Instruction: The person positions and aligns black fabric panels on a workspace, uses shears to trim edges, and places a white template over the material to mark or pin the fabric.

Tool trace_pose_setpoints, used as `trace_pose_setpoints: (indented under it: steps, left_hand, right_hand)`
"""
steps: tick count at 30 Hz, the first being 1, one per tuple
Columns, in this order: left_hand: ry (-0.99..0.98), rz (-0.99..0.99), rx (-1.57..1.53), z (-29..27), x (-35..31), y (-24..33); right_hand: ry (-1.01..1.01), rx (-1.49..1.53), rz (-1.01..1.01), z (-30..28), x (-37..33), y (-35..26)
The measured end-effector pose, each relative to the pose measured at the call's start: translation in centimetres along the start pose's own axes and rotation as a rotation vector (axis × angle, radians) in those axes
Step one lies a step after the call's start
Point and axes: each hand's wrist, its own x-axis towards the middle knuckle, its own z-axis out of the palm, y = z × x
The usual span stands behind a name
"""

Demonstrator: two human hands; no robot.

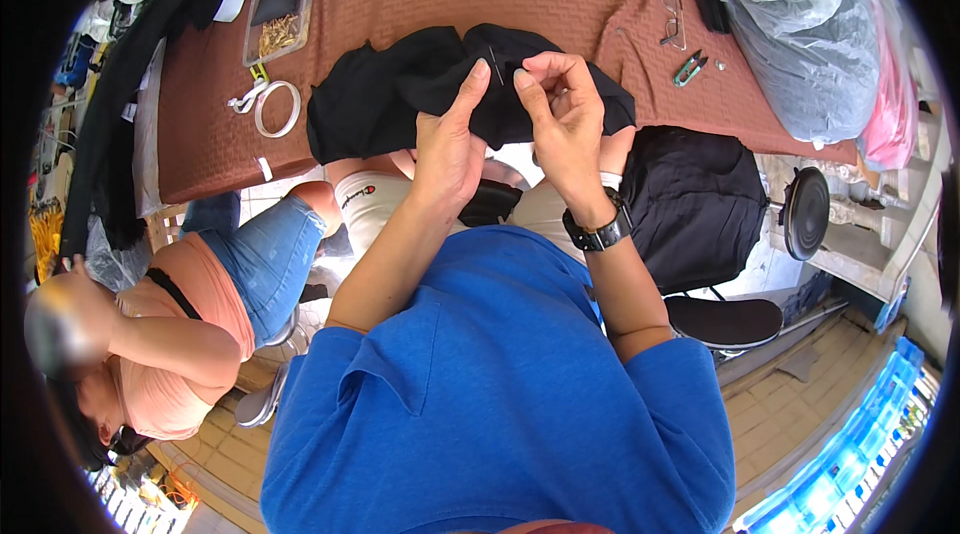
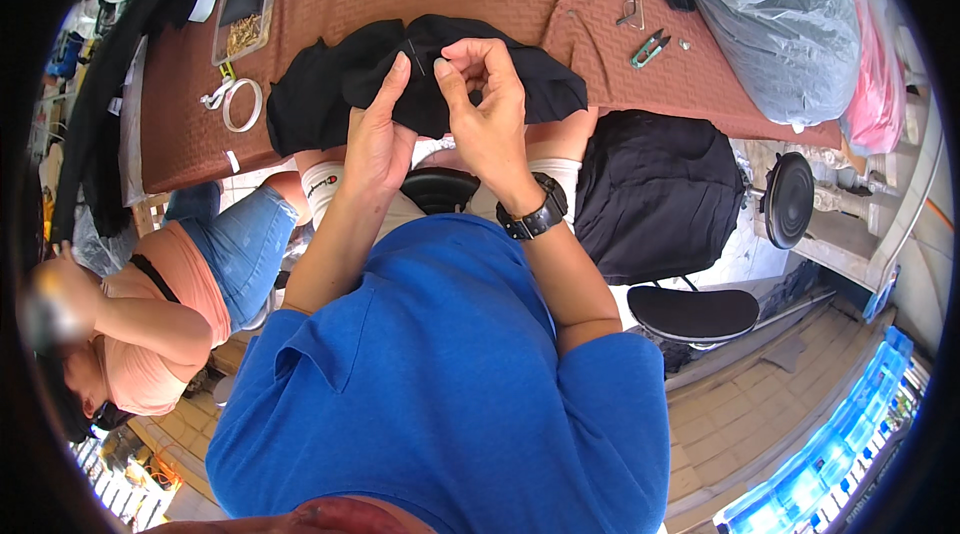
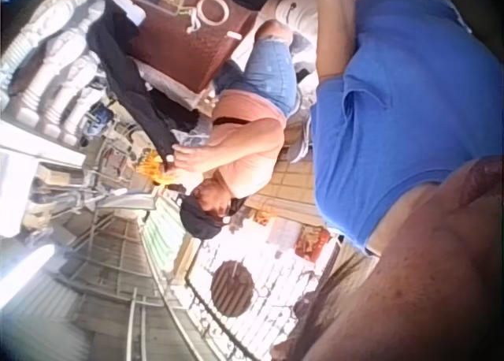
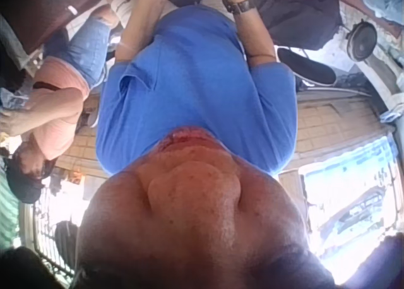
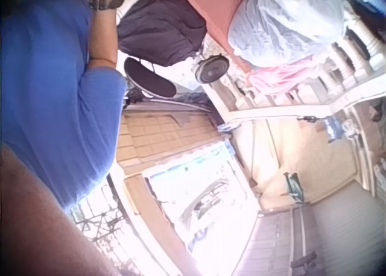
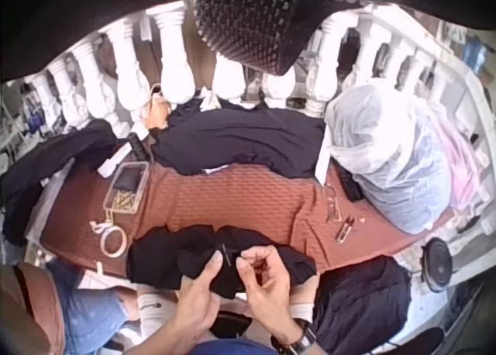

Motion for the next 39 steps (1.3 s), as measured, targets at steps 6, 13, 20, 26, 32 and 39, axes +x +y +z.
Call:
trace_pose_setpoints:
  steps: [6, 13, 20, 26, 32, 39]
  left_hand:
    - [-0.03, 0.064, 0.012, -0.4, 0.1, -0.6]
    - [-0.007, 0.069, -0.02, -0.6, 0.2, -0.8]
    - [-0.002, 0.112, 0.063, -1.2, 0.7, -1.3]
    - [0.004, 0.139, 0.115, -1.6, 1.0, -1.8]
    - [-0.066, 0.12, 0.105, -1.3, 0.9, -1.5]
    - [-0.041, 0.135, 0.185, -1.5, 0.8, -1.5]
  right_hand:
    - [-0.049, -0.321, -0.178, -0.3, 0.4, -1.1]
    - [-0.122, -0.413, -0.234, -0.6, 0.2, -0.8]
    - [-0.298, 0.069, 0.239, -2.9, 0.6, -1.4]
    - [-0.473, 0.217, 0.593, -5.2, 1.2, -2.7]
    - [-0.516, -0.012, 0.569, -6.0, 1.8, -3.1]
    - [-0.438, -0.19, 0.319, -5.6, 1.6, -3.8]
